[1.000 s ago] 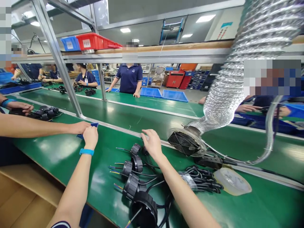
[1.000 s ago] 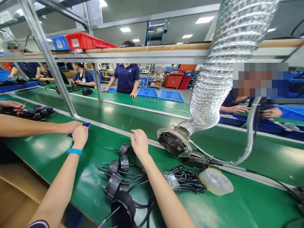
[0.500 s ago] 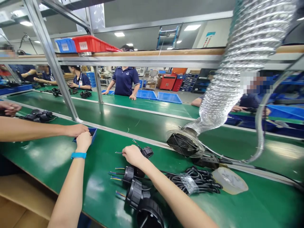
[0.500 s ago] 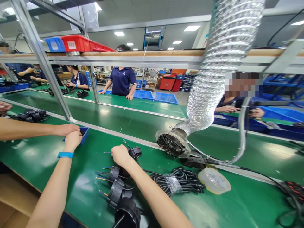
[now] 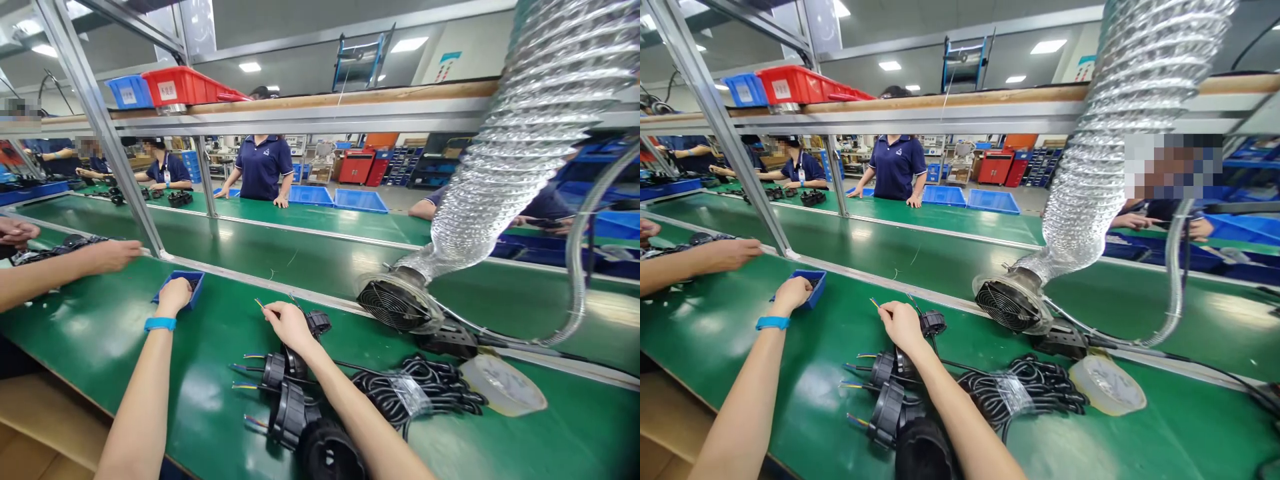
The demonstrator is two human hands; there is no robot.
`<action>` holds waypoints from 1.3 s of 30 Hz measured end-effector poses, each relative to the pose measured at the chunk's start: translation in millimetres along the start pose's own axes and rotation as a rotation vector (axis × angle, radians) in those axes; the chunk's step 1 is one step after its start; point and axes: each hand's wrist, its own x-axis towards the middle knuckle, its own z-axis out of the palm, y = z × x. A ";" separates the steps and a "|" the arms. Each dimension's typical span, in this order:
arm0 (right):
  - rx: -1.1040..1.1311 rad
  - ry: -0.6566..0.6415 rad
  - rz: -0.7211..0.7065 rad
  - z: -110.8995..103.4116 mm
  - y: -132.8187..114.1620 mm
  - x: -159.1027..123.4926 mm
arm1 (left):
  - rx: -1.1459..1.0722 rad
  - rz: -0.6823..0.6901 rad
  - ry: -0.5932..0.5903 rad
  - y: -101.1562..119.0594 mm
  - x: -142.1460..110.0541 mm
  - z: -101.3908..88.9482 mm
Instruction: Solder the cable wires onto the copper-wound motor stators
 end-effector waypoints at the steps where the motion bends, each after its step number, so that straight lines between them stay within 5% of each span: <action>1: 0.017 0.007 0.010 0.0 0.8 0.5 | -0.010 0.006 0.000 -1.2 0.6 1.2; 9: 0.061 0.007 0.039 -0.8 1.9 1.3 | -0.104 0.032 0.032 -8.9 3.3 9.4; 22: 0.045 0.001 0.008 -4.8 -2.5 -0.8 | -0.247 -0.028 0.248 -14.0 0.8 12.8; 39: 0.019 -0.010 0.000 -4.1 -2.2 -1.3 | -0.317 -0.038 0.305 -11.5 0.5 18.6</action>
